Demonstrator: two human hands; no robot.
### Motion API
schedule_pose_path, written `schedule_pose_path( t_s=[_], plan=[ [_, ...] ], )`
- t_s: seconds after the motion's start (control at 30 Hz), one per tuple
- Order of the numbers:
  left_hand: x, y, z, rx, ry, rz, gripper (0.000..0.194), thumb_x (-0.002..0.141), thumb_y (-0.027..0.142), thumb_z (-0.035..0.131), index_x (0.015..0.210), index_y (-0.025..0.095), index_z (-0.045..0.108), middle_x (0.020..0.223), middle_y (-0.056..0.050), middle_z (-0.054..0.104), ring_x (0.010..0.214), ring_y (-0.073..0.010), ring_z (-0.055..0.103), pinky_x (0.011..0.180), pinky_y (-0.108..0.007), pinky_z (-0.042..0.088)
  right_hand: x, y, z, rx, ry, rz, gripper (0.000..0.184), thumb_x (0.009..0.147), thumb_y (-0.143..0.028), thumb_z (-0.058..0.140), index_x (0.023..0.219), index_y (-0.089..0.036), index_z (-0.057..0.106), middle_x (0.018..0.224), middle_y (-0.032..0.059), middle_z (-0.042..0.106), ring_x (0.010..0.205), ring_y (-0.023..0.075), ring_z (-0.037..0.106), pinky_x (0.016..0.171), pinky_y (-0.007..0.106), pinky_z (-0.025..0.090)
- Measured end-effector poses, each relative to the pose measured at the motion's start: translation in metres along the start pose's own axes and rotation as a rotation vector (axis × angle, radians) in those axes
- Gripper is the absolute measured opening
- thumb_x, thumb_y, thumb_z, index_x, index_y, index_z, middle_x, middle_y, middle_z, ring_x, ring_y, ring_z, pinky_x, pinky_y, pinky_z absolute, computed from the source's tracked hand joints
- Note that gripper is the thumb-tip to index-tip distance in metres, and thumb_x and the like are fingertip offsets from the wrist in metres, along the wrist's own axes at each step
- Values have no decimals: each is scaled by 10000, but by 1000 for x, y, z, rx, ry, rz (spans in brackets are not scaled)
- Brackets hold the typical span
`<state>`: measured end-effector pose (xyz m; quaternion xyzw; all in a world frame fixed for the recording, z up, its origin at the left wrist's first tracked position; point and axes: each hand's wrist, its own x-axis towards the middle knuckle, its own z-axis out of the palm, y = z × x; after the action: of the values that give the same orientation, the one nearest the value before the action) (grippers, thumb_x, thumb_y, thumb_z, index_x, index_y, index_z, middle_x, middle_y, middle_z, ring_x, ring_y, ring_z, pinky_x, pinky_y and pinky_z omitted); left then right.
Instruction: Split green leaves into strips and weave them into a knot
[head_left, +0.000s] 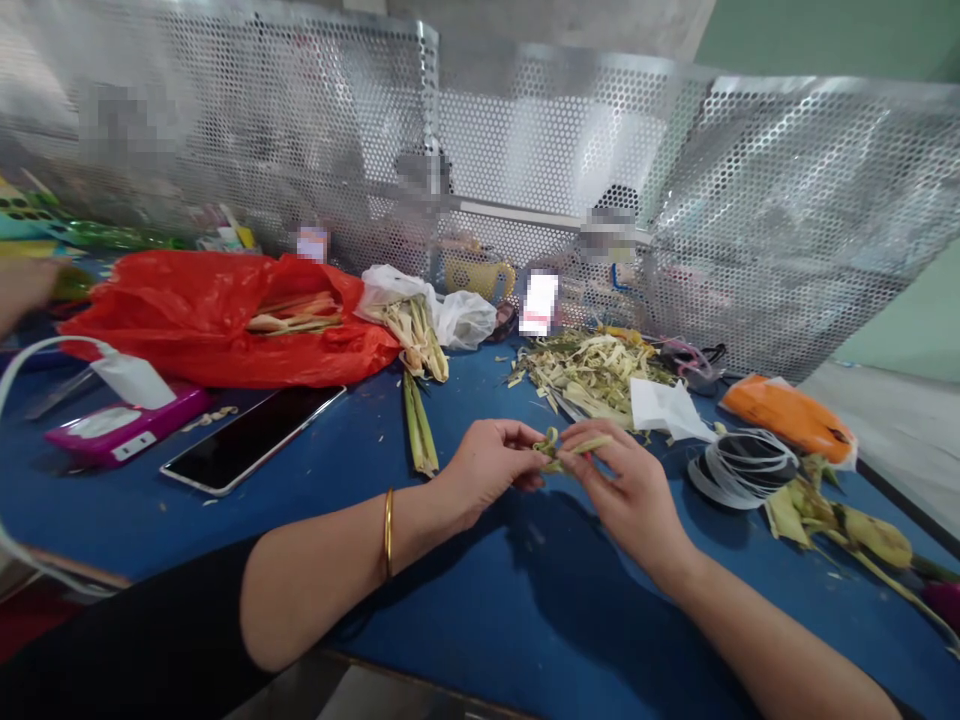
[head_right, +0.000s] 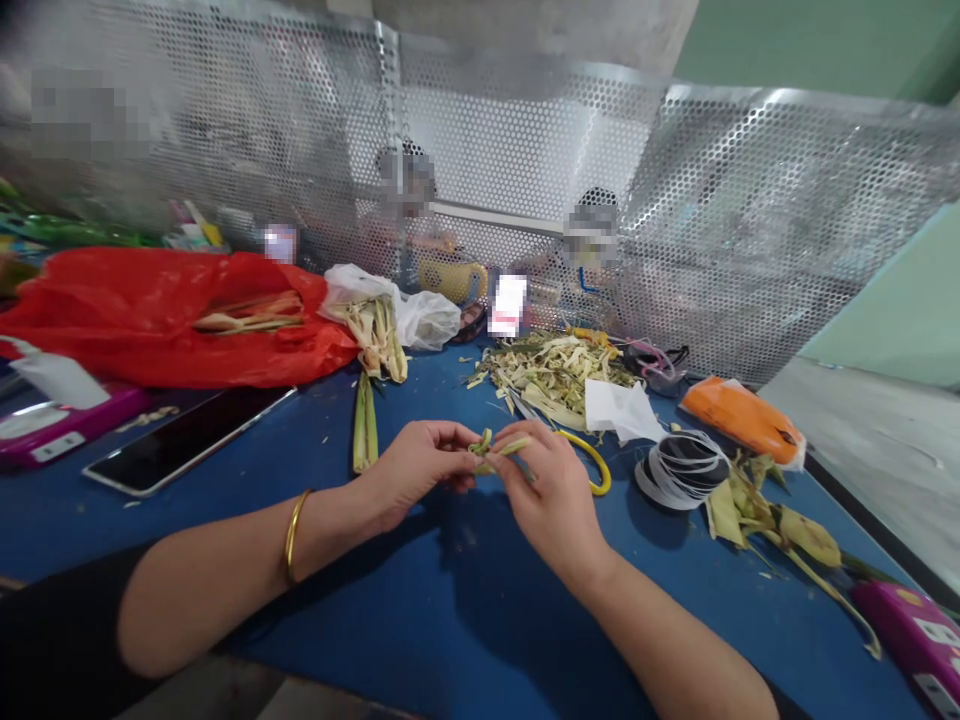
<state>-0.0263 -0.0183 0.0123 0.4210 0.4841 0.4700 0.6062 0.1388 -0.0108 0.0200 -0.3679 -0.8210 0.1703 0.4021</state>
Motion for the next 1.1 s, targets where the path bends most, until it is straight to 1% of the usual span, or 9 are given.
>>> schedule_pose_path(
  t_s=[0.1, 0.17, 0.33, 0.53, 0.63, 0.73, 0.83, 0.93, 1.1],
  plan=[
    [0, 0, 0, -21, -35, -29, 90, 662, 96, 676, 742, 127, 647, 594, -14, 633, 478, -99, 583, 526, -233, 485, 2, 9, 3, 140, -34, 270, 196, 871, -336, 528, 764, -195, 613, 724, 26, 631, 719, 178, 587, 666, 287, 460],
    [0, 0, 0, -35, -64, -48, 99, 659, 112, 691, 752, 120, 660, 630, -28, 648, 493, -95, 585, 549, -236, 495, 1, 13, 5, 187, -59, 391, 233, 867, -381, 521, 734, -199, 580, 623, -6, 588, 591, 155, 556, 556, 259, 437],
    [-1, 1, 1, -29, -135, -77, 93, 696, 157, 679, 775, 107, 673, 670, -48, 667, 538, -95, 598, 590, -232, 506, 1, 17, 7, 194, -68, 467, 263, 842, -406, 531, 674, -204, 539, 486, -55, 469, 414, 108, 447, 416, 228, 341],
    [-1, -7, 4, 36, -132, 38, 250, 609, 162, 771, 834, 117, 672, 672, -23, 667, 593, -99, 604, 624, -221, 505, 1, 18, 14, 264, -49, 548, 282, 797, -427, 542, 637, -195, 530, 491, -56, 447, 426, 100, 394, 407, 230, 291],
    [0, -6, 4, 58, -78, 49, 181, 649, 157, 742, 811, 113, 674, 654, -25, 665, 561, -100, 605, 589, -214, 497, 1, 16, 15, 257, -68, 567, 324, 826, -466, 492, 641, -200, 499, 499, -52, 430, 446, 106, 387, 418, 234, 285],
    [1, -3, 3, -4, -15, 8, 114, 689, 179, 718, 766, 111, 668, 633, -26, 651, 531, -99, 599, 566, -218, 497, 1, 12, 9, 75, -36, 452, 323, 876, -453, 448, 677, -203, 496, 572, -29, 501, 532, 125, 460, 493, 243, 327],
    [3, -2, 0, -103, 22, -8, 153, 654, 207, 758, 736, 117, 664, 612, -16, 629, 535, -102, 593, 557, -219, 503, 1, 6, 0, -184, 19, 210, 232, 902, -392, 446, 843, -200, 561, 783, 26, 618, 712, 168, 548, 632, 274, 383],
    [5, -3, -2, -167, 27, -25, 181, 628, 217, 781, 724, 117, 664, 599, -11, 616, 536, -101, 586, 553, -223, 508, 0, 2, -4, -364, 82, -26, 205, 894, -366, 490, 928, -188, 586, 927, 74, 634, 867, 210, 570, 748, 317, 394],
    [8, -5, -2, -244, 56, -52, 188, 609, 213, 793, 700, 118, 657, 602, -14, 624, 548, -93, 590, 561, -211, 501, 0, 1, -4, -625, -17, -296, 155, 885, -316, 537, 836, -193, 619, 893, 58, 641, 845, 197, 563, 802, 348, 356]
  ],
)
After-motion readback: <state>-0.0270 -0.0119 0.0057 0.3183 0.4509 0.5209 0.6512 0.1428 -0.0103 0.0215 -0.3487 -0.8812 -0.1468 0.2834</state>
